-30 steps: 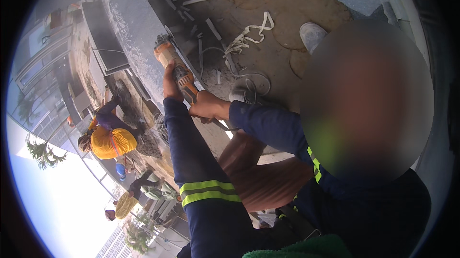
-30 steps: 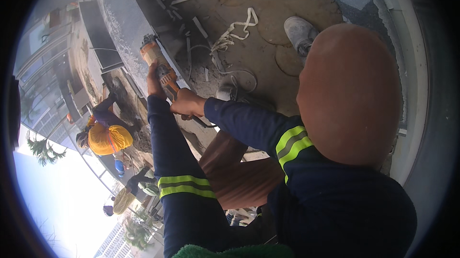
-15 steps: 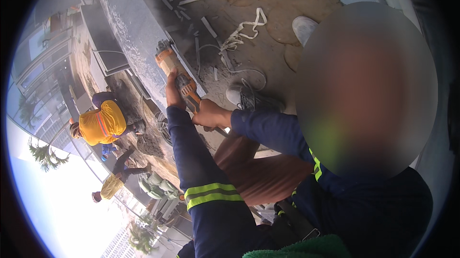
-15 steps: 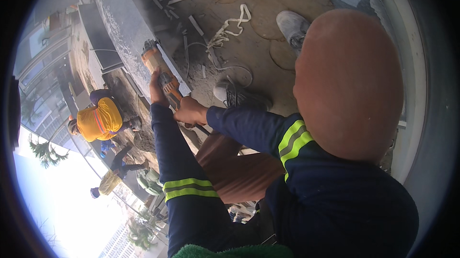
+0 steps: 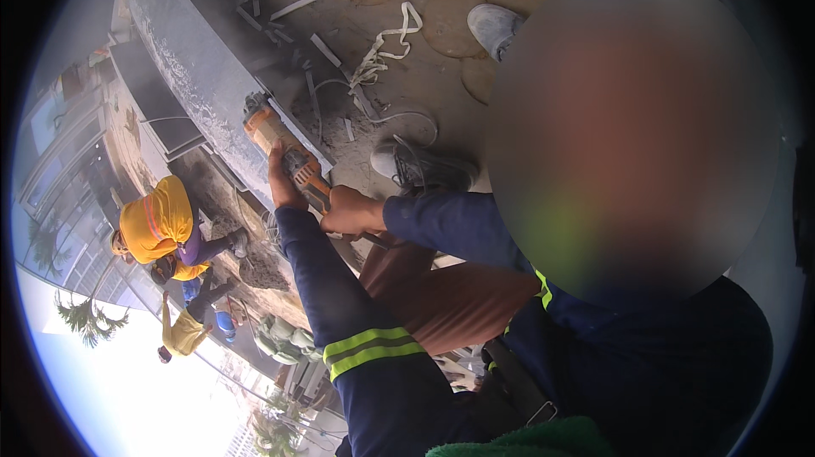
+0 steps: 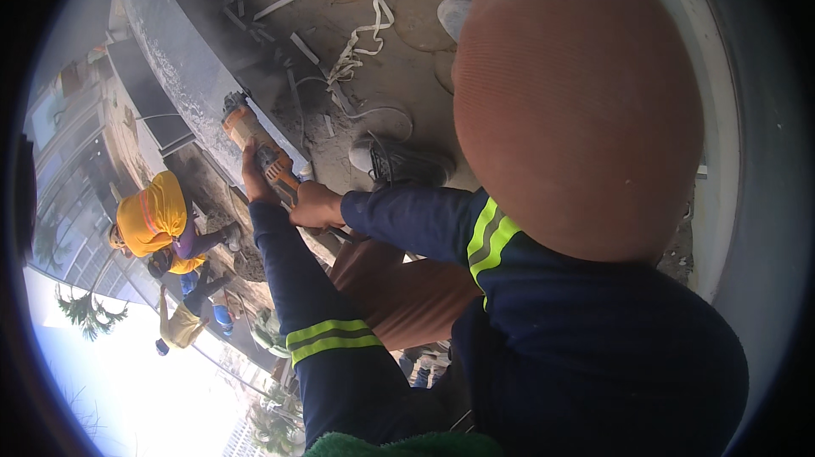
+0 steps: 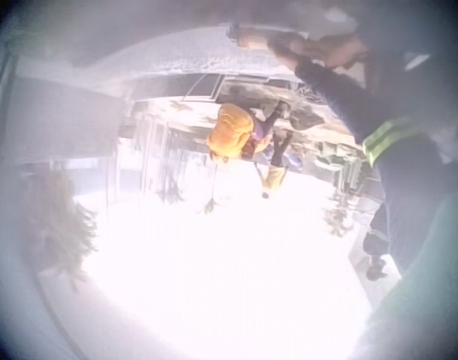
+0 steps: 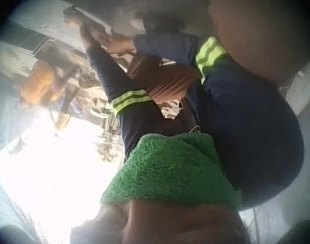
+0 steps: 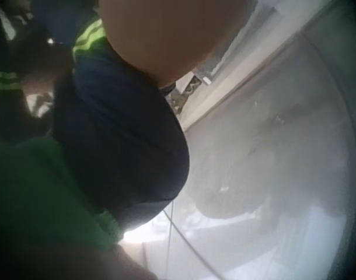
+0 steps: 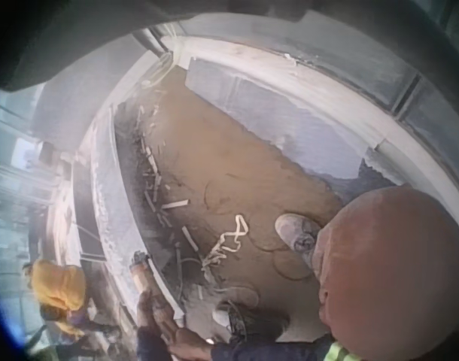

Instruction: The person uses an angle grinder to grind a concrete surface, creating dust and debris. The person maintains a steady grip on the tool while moving it across the surface.

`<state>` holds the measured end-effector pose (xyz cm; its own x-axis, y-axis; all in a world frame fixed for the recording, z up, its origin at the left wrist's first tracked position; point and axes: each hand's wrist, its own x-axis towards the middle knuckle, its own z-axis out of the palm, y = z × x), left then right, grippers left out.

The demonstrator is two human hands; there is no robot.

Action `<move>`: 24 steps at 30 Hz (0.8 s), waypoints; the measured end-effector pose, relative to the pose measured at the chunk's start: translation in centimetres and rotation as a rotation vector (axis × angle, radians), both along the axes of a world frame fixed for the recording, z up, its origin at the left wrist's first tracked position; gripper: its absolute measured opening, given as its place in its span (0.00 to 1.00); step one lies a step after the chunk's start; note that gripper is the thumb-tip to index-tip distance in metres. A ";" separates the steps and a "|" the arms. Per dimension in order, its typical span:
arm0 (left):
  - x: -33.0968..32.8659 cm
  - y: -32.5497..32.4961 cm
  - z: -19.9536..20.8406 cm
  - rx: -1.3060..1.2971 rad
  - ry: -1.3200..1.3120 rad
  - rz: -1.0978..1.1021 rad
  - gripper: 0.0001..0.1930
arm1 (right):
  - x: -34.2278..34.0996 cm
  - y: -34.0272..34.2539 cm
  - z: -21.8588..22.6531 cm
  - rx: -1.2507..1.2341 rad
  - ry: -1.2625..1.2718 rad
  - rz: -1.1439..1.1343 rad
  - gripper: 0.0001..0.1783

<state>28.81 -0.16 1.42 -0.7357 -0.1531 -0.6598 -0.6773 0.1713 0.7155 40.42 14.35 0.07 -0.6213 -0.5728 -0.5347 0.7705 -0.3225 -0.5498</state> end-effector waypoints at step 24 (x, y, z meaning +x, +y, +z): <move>-4.6 0.2 -0.7 0.049 -0.008 0.039 0.23 | -4.8 -0.1 -0.7 -0.107 -0.035 0.013 0.18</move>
